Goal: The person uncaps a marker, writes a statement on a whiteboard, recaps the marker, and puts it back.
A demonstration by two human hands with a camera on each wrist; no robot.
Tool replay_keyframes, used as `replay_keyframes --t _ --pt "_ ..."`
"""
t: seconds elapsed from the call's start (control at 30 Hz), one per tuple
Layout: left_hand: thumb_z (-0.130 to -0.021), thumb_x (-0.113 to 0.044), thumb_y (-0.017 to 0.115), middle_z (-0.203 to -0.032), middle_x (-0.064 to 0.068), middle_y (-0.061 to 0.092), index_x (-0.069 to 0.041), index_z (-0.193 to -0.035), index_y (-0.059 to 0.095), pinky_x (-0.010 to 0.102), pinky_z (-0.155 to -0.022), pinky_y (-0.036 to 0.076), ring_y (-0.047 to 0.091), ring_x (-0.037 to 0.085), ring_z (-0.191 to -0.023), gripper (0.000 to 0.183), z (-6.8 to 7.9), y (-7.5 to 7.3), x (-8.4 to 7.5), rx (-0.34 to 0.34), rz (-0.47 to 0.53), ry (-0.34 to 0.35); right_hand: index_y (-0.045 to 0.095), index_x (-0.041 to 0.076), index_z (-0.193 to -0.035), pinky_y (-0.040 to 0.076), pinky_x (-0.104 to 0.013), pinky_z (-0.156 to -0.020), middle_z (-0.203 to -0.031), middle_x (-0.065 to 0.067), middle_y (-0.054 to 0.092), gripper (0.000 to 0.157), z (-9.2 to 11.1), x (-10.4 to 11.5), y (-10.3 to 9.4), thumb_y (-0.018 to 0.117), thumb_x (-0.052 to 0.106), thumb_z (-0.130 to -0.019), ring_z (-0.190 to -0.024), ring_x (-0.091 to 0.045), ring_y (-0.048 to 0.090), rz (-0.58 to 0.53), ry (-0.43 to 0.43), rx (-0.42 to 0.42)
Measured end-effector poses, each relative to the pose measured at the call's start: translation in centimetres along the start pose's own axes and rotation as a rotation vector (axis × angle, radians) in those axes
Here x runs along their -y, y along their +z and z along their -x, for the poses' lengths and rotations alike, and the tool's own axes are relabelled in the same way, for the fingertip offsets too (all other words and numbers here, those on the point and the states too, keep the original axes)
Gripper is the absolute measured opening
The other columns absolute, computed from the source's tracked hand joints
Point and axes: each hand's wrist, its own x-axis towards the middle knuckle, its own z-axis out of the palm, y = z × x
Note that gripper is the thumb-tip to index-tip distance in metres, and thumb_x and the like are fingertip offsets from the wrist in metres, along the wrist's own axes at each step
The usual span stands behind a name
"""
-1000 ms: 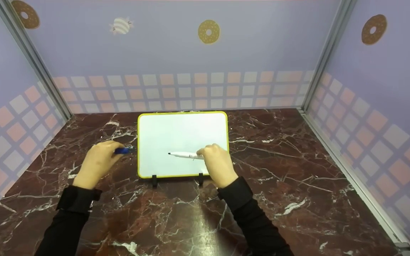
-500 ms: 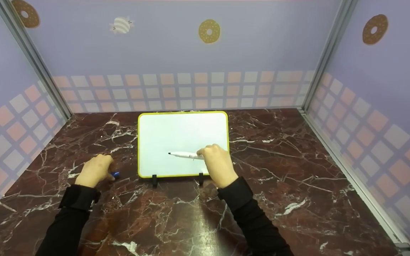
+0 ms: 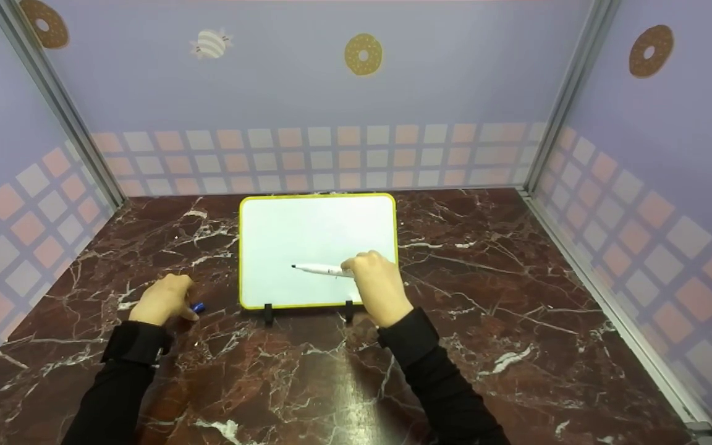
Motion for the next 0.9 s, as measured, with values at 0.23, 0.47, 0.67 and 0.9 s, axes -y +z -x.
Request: replay_keyframes --t 0.23,0.47,0.67,0.9 --pt "-0.062 -0.015 0.095 -0.091 0.023 0.07 0.003 -0.085 0.067 0.054 -0.073 0.059 0.067 0.044 -0.083 0.041 0.5 -0.7 0.1 -0.06 0.038 0.05 0.079 0.008 -0.102 0.061 -0.045 -0.068 -0.085 -0.011 0.073 0.026 0.0 0.1 0.0 0.079 -0.003 -0.078 -0.079 -0.031 0.069 0.01 -0.009 -0.014" --pt "-0.079 -0.031 0.083 -0.087 0.02 0.071 0.003 -0.089 0.068 0.049 -0.066 0.061 0.069 0.038 -0.077 0.038 1.4 -2.5 -3.8 -0.482 0.02 0.226 0.079 0.009 -0.102 0.061 -0.044 -0.066 -0.082 -0.01 0.072 0.027 0.0 0.2 0.3 0.08 -0.003 -0.077 -0.077 -0.029 0.069 0.026 -0.029 -0.035" --pt "-0.083 -0.028 0.077 -0.098 0.013 0.075 -0.002 -0.102 0.072 0.031 -0.081 0.063 0.073 0.024 -0.088 0.032 2.1 -2.2 -9.9 -0.912 -0.041 0.663 0.079 0.01 -0.1 0.061 -0.042 -0.066 -0.083 -0.008 0.072 0.024 0.1 0.7 0.9 0.08 0.0 -0.078 -0.078 -0.027 0.068 0.021 -0.064 -0.042" --pt "-0.078 -0.029 0.081 -0.103 0.006 0.075 -0.006 -0.108 0.074 0.026 -0.086 0.061 0.071 0.017 -0.093 0.039 2.6 0.8 -13.5 -0.918 -0.128 0.863 0.079 0.01 -0.099 0.061 -0.036 -0.067 -0.083 -0.006 0.072 0.024 0.3 2.1 1.7 0.08 0.0 -0.077 -0.078 -0.024 0.066 0.046 -0.113 -0.039"
